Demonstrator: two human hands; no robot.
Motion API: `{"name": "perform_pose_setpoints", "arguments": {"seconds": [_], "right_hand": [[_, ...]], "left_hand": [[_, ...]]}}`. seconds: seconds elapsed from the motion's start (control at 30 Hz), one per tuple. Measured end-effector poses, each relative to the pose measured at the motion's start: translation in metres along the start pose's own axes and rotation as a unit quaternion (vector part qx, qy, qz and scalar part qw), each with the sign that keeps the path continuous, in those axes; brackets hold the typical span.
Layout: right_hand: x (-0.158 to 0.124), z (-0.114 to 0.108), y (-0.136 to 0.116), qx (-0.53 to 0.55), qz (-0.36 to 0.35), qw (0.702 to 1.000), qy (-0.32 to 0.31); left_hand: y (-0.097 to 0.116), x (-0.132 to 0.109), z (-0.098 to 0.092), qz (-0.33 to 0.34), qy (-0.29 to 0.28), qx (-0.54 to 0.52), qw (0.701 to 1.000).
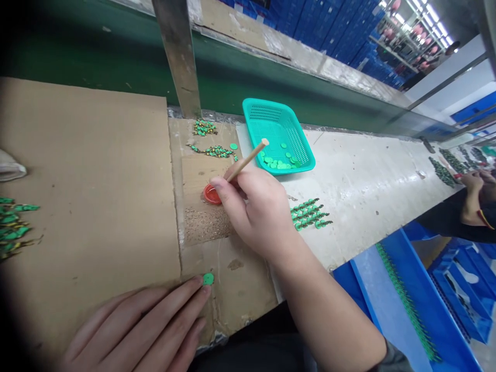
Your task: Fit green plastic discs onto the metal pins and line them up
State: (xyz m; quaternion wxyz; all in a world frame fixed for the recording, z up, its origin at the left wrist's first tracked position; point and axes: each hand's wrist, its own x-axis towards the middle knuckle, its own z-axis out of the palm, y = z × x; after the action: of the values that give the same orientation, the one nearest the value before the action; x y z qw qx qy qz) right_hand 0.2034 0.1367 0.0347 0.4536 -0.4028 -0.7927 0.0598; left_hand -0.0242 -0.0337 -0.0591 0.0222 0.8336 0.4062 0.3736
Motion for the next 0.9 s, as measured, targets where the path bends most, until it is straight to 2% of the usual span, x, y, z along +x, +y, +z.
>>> {"name": "perform_pose_setpoints", "arguments": {"seconds": [0.1,0.2,0.3,0.4,0.9], "right_hand": [[-0.015,-0.009,-0.018,0.025,0.005,0.999,0.027],[-0.045,-0.015,-0.039,0.079,0.031,0.996,0.029],[-0.075,-0.016,-0.055,0.096,0.011,0.995,0.012],[-0.093,-0.015,-0.06,0.087,-0.009,0.996,0.005],[-0.1,-0.014,-0.059,0.071,-0.021,0.997,-0.025]], "left_hand": [[0.002,0.008,-0.007,-0.02,-0.007,-0.02,1.0],[0.004,0.004,-0.012,-0.027,-0.046,-0.025,0.998],[0.005,-0.003,-0.014,-0.035,-0.068,-0.033,0.997],[0.008,-0.003,-0.016,-0.041,-0.073,-0.03,0.996],[0.007,0.0,-0.019,-0.039,-0.083,-0.015,0.996]]}}
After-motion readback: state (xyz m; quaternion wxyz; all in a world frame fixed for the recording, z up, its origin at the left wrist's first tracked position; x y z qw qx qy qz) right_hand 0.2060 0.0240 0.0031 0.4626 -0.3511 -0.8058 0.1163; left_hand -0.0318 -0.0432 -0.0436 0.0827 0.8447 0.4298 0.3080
